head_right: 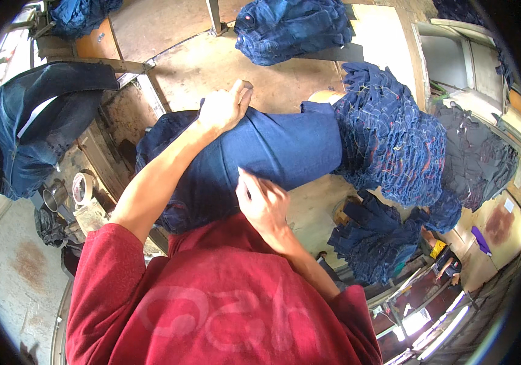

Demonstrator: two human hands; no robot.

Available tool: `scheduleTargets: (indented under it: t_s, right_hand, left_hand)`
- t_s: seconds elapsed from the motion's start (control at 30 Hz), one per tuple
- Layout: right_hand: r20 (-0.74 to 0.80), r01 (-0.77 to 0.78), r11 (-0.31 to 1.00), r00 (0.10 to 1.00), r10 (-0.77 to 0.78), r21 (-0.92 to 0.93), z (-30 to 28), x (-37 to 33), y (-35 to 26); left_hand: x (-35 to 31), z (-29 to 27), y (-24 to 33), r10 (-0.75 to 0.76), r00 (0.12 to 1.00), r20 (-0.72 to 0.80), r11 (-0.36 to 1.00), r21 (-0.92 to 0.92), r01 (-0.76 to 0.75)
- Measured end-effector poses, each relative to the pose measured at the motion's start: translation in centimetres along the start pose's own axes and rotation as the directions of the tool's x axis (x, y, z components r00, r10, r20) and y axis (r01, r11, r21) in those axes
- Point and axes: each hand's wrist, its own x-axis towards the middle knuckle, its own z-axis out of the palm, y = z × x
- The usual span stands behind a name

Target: The person repeatedly uses a small metal tool to scrape and abrade seams on multiple pairs of denim jeans. They handle each pair one at a time, scraping along the leg seams and crotch area, then place the treated jeans aside.

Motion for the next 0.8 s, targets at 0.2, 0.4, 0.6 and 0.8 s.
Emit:
scheduleTargets:
  t_s: [0.2, 0.4, 0.6, 0.8]
  right_hand:
    - [0.031, 0.038, 0.987, 0.999, -0.033, -0.156, 2.1, 2.5, 0.2]
    - [0.155, 0.071, 0.981, 0.987, -0.043, -0.181, 0.5, 1.1, 0.2]
    - [0.04, 0.006, 0.998, 0.999, -0.003, -0.062, -1.3, -1.4, -0.3]
    - [0.054, 0.049, 0.992, 0.998, -0.043, -0.117, 1.3, 1.3, 1.0]
  left_hand:
    - [0.0, -0.5, 0.5, -0.067, 0.997, 0.044, 0.998, 0.018, 0.066]
    - [0.1, -0.6, 0.5, -0.045, 0.998, 0.039, 0.999, -0.015, 0.045]
    - [0.0, -0.4, 0.4, -0.057, 0.998, 0.037, 0.998, -0.015, 0.057]
    - [0.2, -0.6, 0.5, -0.061, 0.996, 0.061, 0.998, -0.005, 0.061]
